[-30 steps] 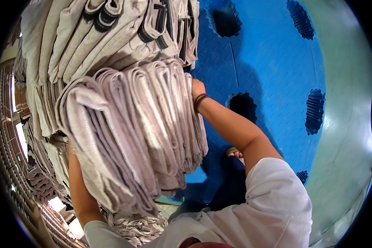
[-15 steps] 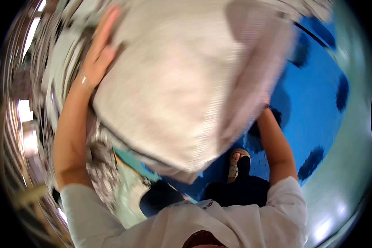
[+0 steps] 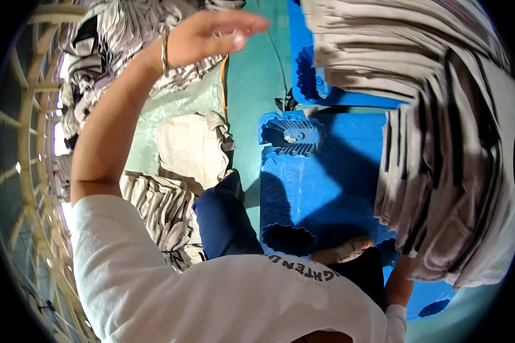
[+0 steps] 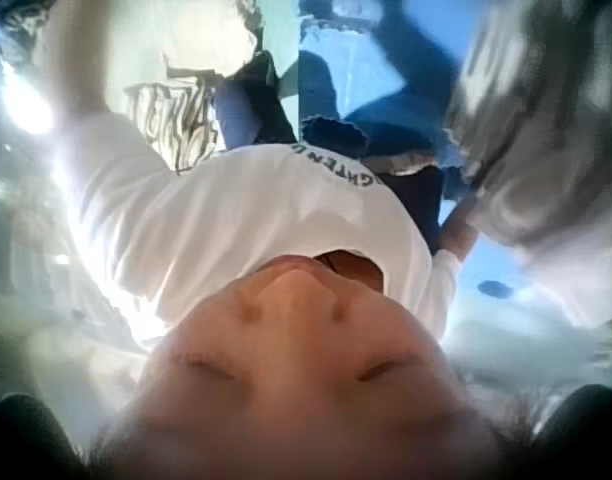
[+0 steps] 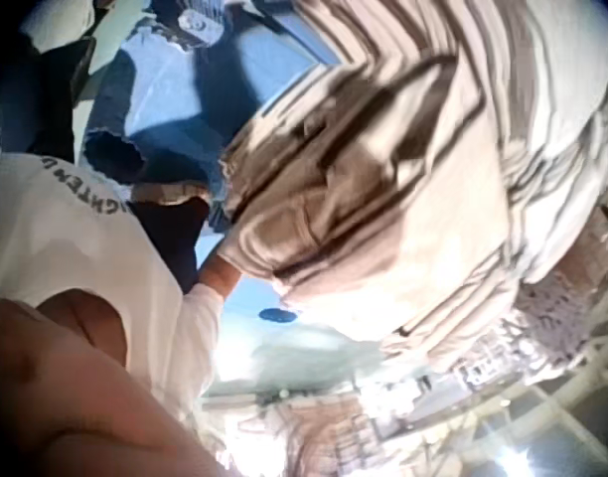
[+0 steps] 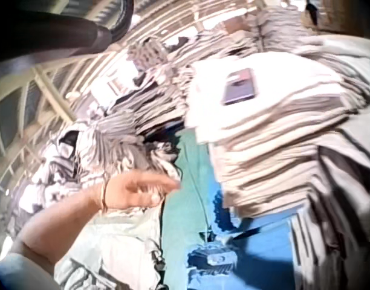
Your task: The person folds large fabric covers by hand, stacking them on a blue plastic pallet and then tying a bundle together with a cord.
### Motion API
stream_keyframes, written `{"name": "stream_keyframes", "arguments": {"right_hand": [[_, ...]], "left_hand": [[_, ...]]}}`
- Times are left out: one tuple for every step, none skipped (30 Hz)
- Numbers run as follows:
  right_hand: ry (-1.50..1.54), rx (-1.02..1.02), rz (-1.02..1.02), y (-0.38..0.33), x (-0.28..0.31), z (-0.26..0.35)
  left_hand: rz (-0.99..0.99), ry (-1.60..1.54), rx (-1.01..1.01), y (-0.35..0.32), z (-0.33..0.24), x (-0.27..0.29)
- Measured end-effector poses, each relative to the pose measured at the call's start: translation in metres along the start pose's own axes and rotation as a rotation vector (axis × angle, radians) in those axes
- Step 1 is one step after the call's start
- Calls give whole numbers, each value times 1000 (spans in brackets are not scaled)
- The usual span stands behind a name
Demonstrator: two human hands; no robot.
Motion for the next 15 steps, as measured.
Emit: {"name": "stream_keyframes", "arguments": {"right_hand": [[-64,-9,-18,-2,3,-3],[-131,-20,-36,-4,5,-6],[-191,-29,-59,-8,9,-8],[-252,-38,-71,-12,10,-10],[-307,-45,-85,-14,14,-12],[-372,-68,-83,-18,13,-16],[-443,-76,-83,-26,11,-18],[-559,-106,-66,-35,5,-24],[-668,-139,-57,-45,4,-28],[-864,-47,-151,-87,-23,-35],[-891,-69,39,-74,-8,-39],[-910,-89,230,-63,4,-45],[-959,-159,147,-77,4,-57],[-1021,-237,70,-102,-10,-68],[-1072,-308,-25,-123,-21,-76]], "left_hand": [[-81,-64,174,-38,39,-3],[-125,-179,297,-74,77,-12],[-246,-132,482,-108,112,-25],[-275,-108,699,-141,146,-43],[-267,-75,730,-169,174,-63],[-380,-246,712,-214,219,-95],[-439,-356,791,-241,247,-126],[-328,-268,926,-282,287,-165],[-231,-211,1010,-296,306,-198],[-271,-306,1056,-312,318,-234],[-340,-341,1103,-332,341,-279],[-410,-374,1147,-346,360,-317],[-364,-338,1283,-346,363,-344],[-317,-301,1436,-348,358,-370],[-288,-327,1531,-339,350,-387]]}}
Point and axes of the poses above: each hand's wrist, its own y-axis towards the middle knuckle, its own x-axis out of the back of the hand, z = x × y, the point moved 4 cm from there along y, towards the middle knuckle, and after that the axes turned 4 degrees about -x, right-handed, at the moved point
